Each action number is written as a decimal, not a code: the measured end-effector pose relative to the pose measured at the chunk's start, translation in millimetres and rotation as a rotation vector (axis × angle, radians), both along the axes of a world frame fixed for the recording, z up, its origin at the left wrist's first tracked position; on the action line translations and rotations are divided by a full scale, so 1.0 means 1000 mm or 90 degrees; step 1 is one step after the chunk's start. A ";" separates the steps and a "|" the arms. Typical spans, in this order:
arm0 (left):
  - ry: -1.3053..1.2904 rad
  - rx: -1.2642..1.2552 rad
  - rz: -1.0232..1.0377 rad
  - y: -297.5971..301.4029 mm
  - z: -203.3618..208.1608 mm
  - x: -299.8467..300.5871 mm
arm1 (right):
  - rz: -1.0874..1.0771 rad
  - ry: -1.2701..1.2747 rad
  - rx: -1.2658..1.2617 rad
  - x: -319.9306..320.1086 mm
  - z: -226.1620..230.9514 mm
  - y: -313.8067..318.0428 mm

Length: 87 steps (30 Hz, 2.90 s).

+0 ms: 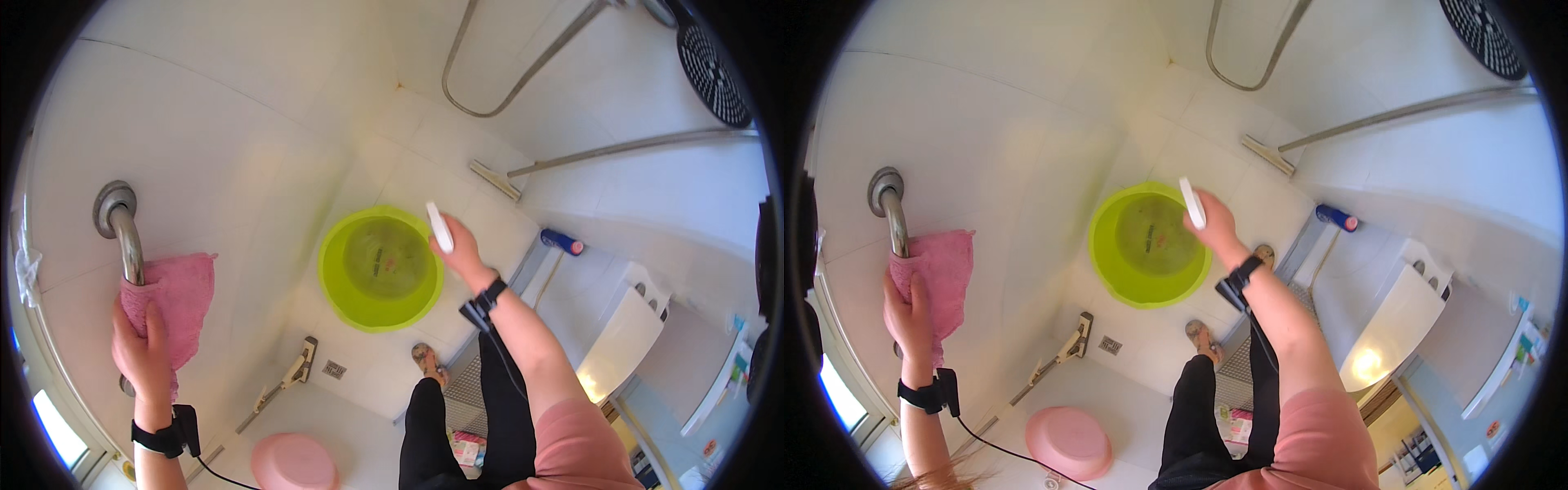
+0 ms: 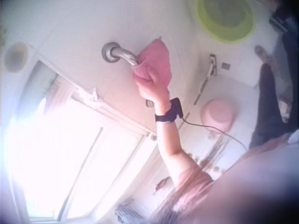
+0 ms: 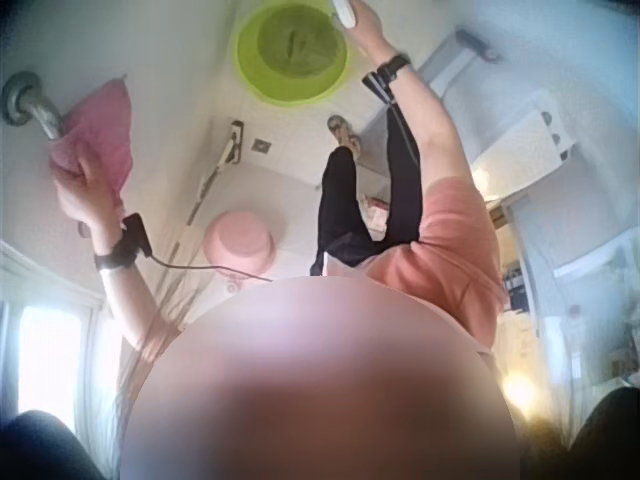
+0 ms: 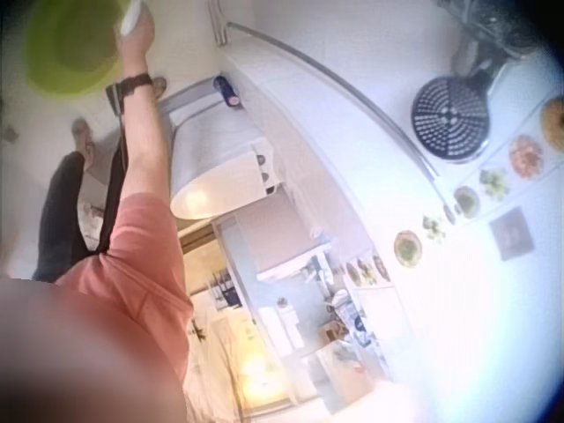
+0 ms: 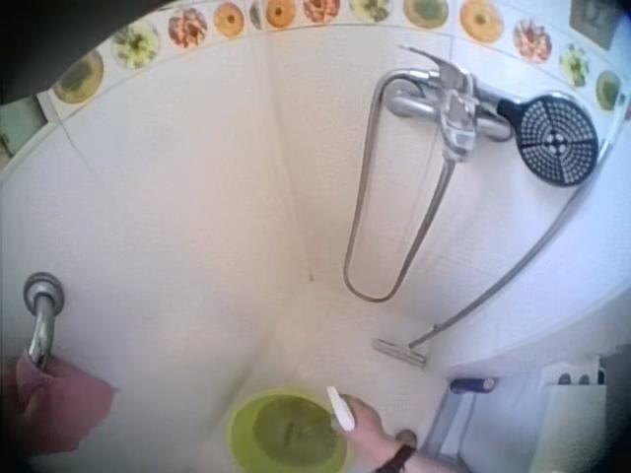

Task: The person cleans a bathroom by wiping a towel rack with a pink cloth, scrubbing tiled walls with a sponge, spraying a cleaning solution from a white bottle onto the floor and walls, and using a squeegee to push water toward the drain. A green basin is moved aside during the process.

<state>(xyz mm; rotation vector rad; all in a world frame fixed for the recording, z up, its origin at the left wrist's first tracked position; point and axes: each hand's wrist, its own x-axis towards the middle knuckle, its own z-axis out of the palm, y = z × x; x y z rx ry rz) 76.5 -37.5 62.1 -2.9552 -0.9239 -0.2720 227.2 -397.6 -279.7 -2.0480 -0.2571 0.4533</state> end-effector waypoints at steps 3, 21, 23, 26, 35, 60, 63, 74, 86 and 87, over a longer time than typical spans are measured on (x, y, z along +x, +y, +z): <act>0.007 -0.017 0.027 -0.005 0.001 0.005 | 0.002 -0.074 -0.012 0.080 0.008 0.025; 0.021 -0.063 0.031 -0.007 0.005 -0.007 | 0.028 0.040 -0.223 0.183 -0.012 0.043; 0.027 -0.020 -0.005 -0.006 0.005 -0.007 | 0.046 -0.012 -0.179 0.182 -0.012 0.044; 0.018 -0.067 0.008 -0.004 0.006 -0.008 | 0.019 -0.094 -0.082 0.180 -0.012 0.046; 0.016 -0.025 -0.005 -0.003 0.005 -0.010 | 0.095 0.002 -0.177 0.171 -0.007 0.039; 0.028 -0.078 0.050 -0.005 0.002 0.001 | 0.066 0.032 -0.194 0.115 -0.003 -0.001; 0.024 -0.074 0.058 -0.001 0.000 0.000 | 0.009 -0.024 -0.151 0.117 -0.008 -0.009; 0.039 -0.061 0.056 0.002 -0.001 -0.001 | -0.285 -0.134 -0.210 0.084 -0.042 -0.095; 0.045 -0.067 0.070 0.012 -0.002 -0.007 | -0.381 -0.049 -0.238 0.097 -0.048 -0.143; 0.041 -0.055 0.057 0.012 -0.002 -0.007 | -0.378 -0.044 -0.223 0.099 -0.048 -0.145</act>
